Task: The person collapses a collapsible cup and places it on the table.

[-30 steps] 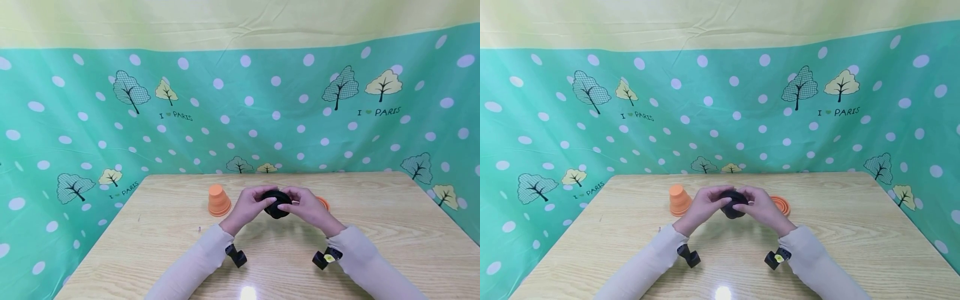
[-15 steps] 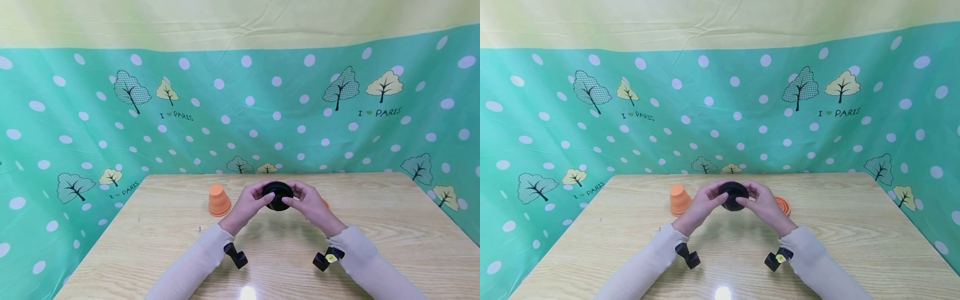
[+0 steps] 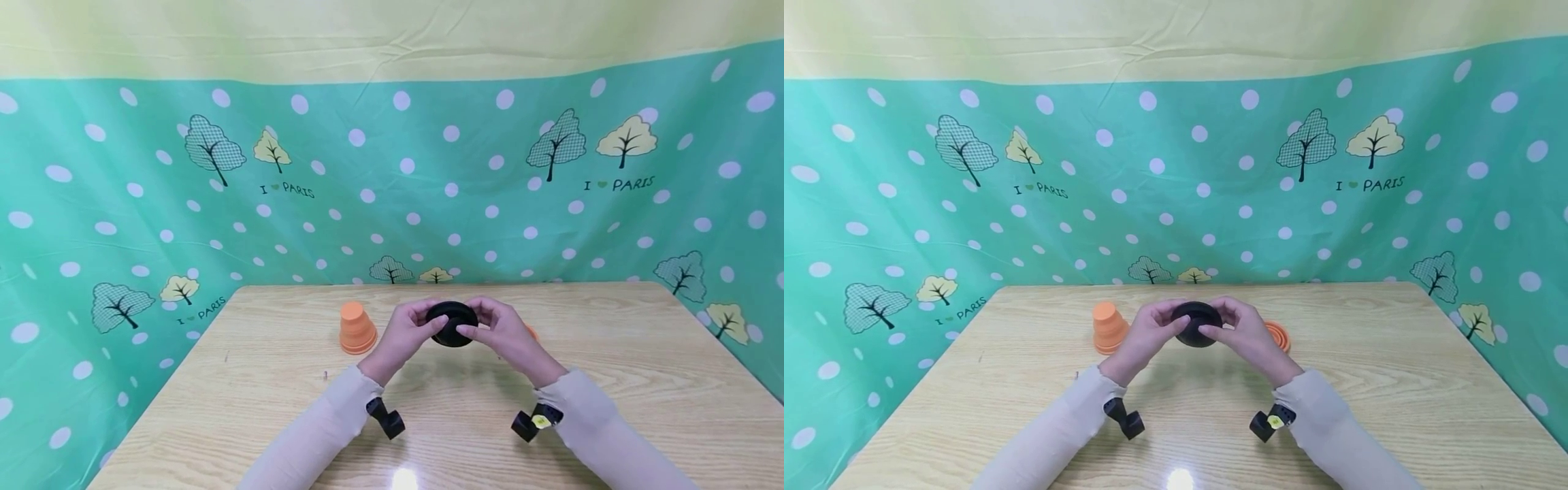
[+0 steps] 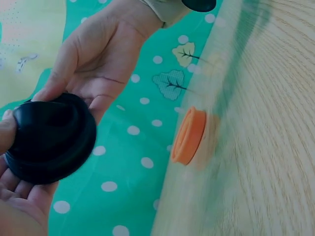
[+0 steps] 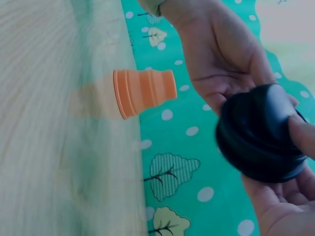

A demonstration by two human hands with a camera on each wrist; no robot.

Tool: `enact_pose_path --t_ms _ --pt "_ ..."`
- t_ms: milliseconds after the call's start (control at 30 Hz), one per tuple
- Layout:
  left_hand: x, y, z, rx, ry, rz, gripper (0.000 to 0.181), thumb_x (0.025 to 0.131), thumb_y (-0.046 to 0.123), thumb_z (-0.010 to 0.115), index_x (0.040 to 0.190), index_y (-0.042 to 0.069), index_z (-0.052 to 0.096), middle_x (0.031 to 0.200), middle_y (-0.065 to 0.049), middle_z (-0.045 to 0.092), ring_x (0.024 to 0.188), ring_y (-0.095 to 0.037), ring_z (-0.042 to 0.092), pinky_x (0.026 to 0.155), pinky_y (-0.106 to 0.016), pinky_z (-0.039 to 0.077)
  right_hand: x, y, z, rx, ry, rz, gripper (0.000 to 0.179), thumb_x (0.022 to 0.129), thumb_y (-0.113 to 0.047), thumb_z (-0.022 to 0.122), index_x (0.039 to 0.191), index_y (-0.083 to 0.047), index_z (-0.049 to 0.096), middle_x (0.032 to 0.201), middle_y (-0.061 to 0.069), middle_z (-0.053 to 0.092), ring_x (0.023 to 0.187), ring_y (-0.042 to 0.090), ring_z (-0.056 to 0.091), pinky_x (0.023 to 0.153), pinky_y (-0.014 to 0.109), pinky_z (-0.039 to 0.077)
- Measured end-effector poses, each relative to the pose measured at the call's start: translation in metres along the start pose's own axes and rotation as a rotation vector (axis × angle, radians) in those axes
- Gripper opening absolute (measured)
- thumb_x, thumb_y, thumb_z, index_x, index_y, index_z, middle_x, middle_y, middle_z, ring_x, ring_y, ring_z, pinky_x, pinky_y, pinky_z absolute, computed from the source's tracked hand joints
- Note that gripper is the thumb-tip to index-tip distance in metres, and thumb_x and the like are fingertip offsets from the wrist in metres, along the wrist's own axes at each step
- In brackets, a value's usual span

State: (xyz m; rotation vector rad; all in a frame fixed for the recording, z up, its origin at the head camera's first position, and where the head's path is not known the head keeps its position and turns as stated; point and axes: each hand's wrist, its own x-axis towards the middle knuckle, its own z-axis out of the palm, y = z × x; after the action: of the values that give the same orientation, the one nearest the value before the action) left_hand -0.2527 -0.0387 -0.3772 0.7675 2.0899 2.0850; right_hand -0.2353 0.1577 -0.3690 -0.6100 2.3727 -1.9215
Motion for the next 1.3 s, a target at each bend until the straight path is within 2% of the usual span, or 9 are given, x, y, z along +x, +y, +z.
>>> enact_pose_path --t_ms 200,300,400,667,800,933,1033,1167,1300 --pt "0.0 -0.004 -0.002 0.128 -0.069 -0.049 0.038 0.091 0.008 0.062 0.127 -0.001 0.057 0.121 -0.017 0.062 0.106 -0.017 0.062 0.085 -0.025 0.051 0.001 0.002 0.0 -0.071 -0.064 -0.035 0.035 0.086 -0.01 0.07 0.114 0.006 0.057 0.109 0.02 0.061 0.099 0.024 0.062 0.079 0.026 0.053" --pt "-0.001 -0.004 -0.002 0.225 -0.105 -0.051 0.039 0.091 0.009 0.063 0.128 -0.001 0.057 0.123 -0.015 0.061 0.11 -0.02 0.06 0.085 -0.025 0.051 0.001 0.003 0.001 -0.133 -0.077 -0.049 0.034 0.085 -0.009 0.07 0.114 0.006 0.059 0.106 0.019 0.063 0.097 0.025 0.061 0.08 0.026 0.054" --pt "-0.001 -0.003 -0.001 0.266 -0.127 -0.055 0.039 0.091 0.009 0.063 0.128 -0.001 0.057 0.123 -0.015 0.061 0.11 -0.02 0.06 0.085 -0.024 0.051 0.0 0.003 0.001 -0.18 -0.1 -0.052 0.031 0.085 -0.008 0.07 0.112 0.006 0.061 0.104 0.017 0.064 0.096 0.026 0.061 0.08 0.026 0.054" --pt "0.0 0.0 0.0 0.218 -0.088 -0.083 0.038 0.091 0.016 0.064 0.127 0.003 0.059 0.12 -0.011 0.064 0.106 -0.014 0.061 0.085 -0.024 0.051 0.0 0.003 0.0 -0.174 -0.09 -0.07 0.024 0.087 -0.004 0.066 0.107 0.006 0.06 0.1 0.015 0.063 0.091 0.02 0.059 0.076 0.025 0.054" --pt "-0.001 -0.001 -0.002 0.187 -0.053 -0.068 0.041 0.094 0.022 0.06 0.13 0.003 0.056 0.123 -0.01 0.062 0.109 -0.015 0.06 0.089 -0.027 0.049 0.001 0.003 0.0 -0.156 -0.039 -0.073 0.023 0.088 -0.007 0.066 0.108 0.003 0.06 0.097 0.013 0.063 0.089 0.02 0.059 0.072 0.025 0.053" --pt "-0.002 -0.001 -0.001 0.113 -0.03 -0.086 0.045 0.095 0.025 0.057 0.135 0.005 0.051 0.128 -0.01 0.059 0.112 -0.018 0.059 0.094 -0.029 0.047 0.0 0.001 0.0 -0.129 0.033 -0.055 0.025 0.088 -0.01 0.067 0.108 0.003 0.06 0.096 0.012 0.063 0.09 0.021 0.06 0.074 0.024 0.052" --pt "-0.002 0.0 0.001 0.063 -0.016 -0.091 0.043 0.095 0.024 0.058 0.134 0.007 0.052 0.127 -0.012 0.059 0.111 -0.02 0.059 0.094 -0.03 0.048 0.0 0.0 0.0 -0.109 0.071 -0.038 0.027 0.088 -0.011 0.068 0.109 0.003 0.06 0.097 0.013 0.064 0.092 0.021 0.061 0.077 0.022 0.051" --pt "-0.001 0.0 0.004 0.03 -0.006 -0.054 0.038 0.094 0.018 0.059 0.13 0.004 0.055 0.122 -0.016 0.061 0.106 -0.019 0.061 0.09 -0.029 0.05 0.0 -0.002 0.0 -0.095 0.09 -0.017 0.029 0.087 -0.012 0.068 0.11 0.004 0.059 0.097 0.013 0.064 0.092 0.022 0.06 0.076 0.021 0.049" --pt "-0.005 0.014 0.006 0.037 0.01 -0.037 0.033 0.094 0.011 0.059 0.124 -0.003 0.057 0.116 -0.021 0.063 0.098 -0.016 0.064 0.085 -0.027 0.052 0.0 -0.002 0.0 -0.095 0.091 -0.006 0.028 0.087 -0.012 0.068 0.11 0.002 0.06 0.096 0.011 0.064 0.092 0.023 0.06 0.077 0.022 0.049"
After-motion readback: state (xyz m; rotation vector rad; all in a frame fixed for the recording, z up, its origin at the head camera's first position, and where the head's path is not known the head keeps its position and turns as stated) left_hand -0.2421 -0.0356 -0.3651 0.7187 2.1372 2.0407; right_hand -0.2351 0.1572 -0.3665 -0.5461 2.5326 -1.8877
